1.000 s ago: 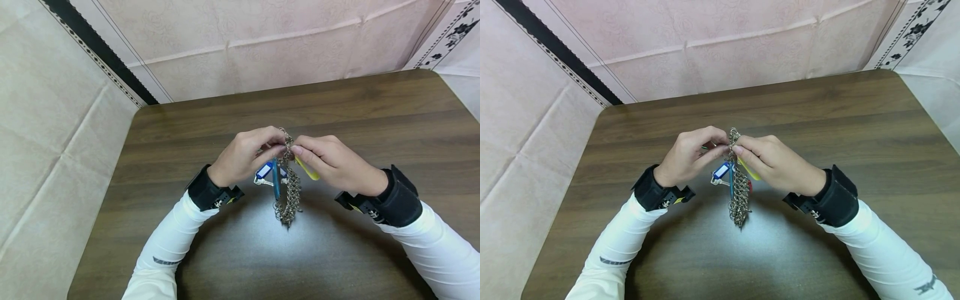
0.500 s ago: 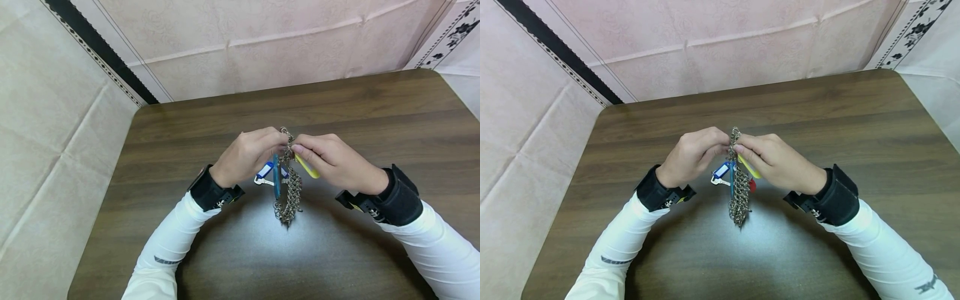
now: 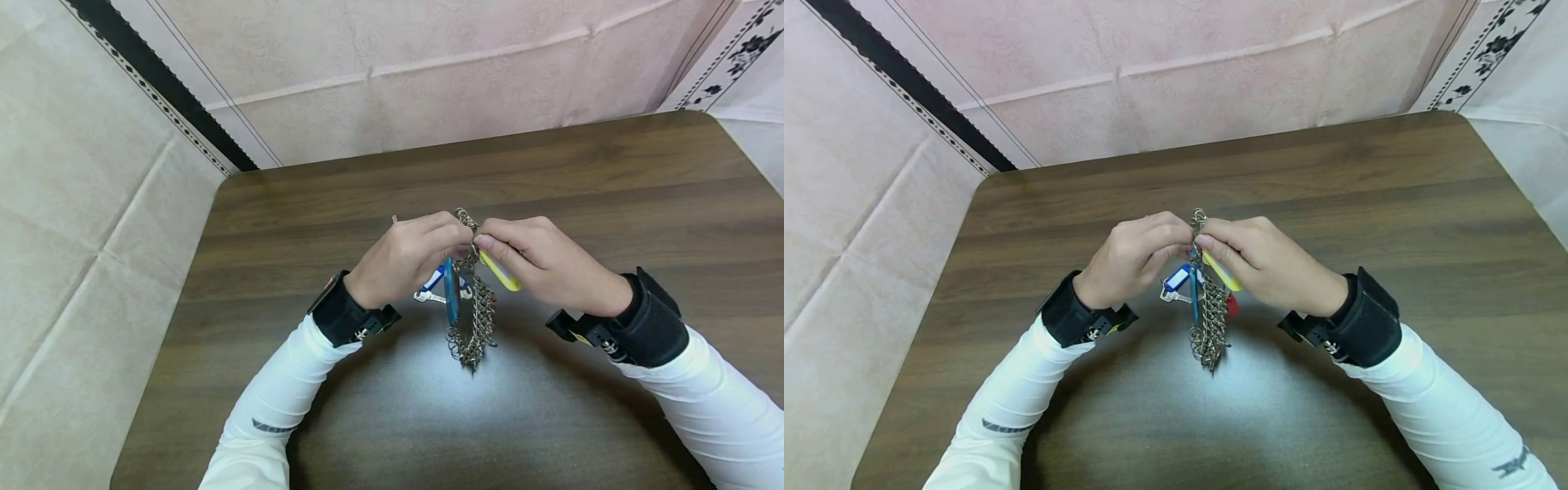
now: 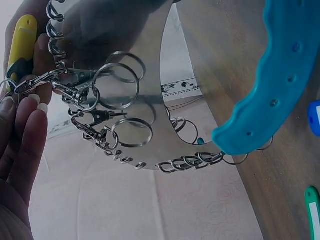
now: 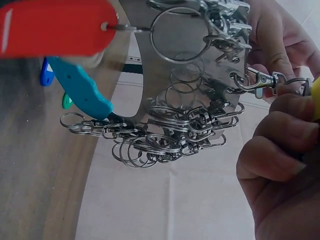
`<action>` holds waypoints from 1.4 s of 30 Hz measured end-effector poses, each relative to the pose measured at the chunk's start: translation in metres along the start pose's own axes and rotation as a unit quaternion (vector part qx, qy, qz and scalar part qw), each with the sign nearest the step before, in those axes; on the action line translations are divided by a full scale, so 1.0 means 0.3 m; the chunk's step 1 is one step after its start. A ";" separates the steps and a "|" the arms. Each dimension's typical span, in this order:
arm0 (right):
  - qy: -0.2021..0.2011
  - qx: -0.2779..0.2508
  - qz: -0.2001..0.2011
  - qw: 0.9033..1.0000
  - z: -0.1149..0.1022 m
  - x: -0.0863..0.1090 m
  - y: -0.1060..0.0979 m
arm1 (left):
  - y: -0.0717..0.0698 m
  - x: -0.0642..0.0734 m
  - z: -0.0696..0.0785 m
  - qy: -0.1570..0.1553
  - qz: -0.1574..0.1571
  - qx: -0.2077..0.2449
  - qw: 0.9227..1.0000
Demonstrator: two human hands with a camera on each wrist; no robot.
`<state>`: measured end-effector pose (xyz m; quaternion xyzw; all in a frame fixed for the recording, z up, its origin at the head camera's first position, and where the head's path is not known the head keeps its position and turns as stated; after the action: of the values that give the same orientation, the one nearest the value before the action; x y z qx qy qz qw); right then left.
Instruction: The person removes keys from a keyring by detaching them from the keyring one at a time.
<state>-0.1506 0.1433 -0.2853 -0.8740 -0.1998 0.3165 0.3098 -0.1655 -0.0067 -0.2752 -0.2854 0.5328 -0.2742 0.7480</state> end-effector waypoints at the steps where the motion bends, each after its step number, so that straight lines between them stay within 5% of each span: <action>1: 0.000 0.000 0.000 1.000 0.000 0.000 0.000 | 0.000 0.000 0.000 0.001 0.001 -0.001 1.000; 16: 0.033 -0.030 -0.008 0.999 0.013 -0.006 0.004 | 0.000 -0.003 0.006 0.009 0.009 0.016 1.000; 30: 0.050 -0.016 0.031 0.998 0.018 -0.008 -0.012 | 0.001 -0.009 -0.006 0.012 0.029 -0.002 1.000; 34: 0.032 -0.011 0.065 0.997 0.009 -0.010 -0.021 | -0.006 -0.012 -0.007 0.004 0.037 -0.004 0.999; 39: -0.016 0.003 0.158 0.987 -0.024 -0.008 -0.052 | -0.013 -0.012 -0.006 -0.002 0.042 -0.009 0.999; 42: -0.031 0.003 0.167 0.985 -0.039 -0.003 -0.054 | -0.011 -0.010 -0.013 -0.009 0.041 -0.011 0.999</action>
<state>-0.1459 0.1497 -0.2670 -0.8839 -0.0591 0.3913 0.2493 -0.1703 -0.0074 -0.2720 -0.2737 0.5405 -0.2355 0.7599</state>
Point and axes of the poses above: each hand's wrist, its own x-axis away from the middle knuckle, its own y-axis out of the palm, z = x × y, the point moved 6 cm from there along -x, towards the middle knuckle
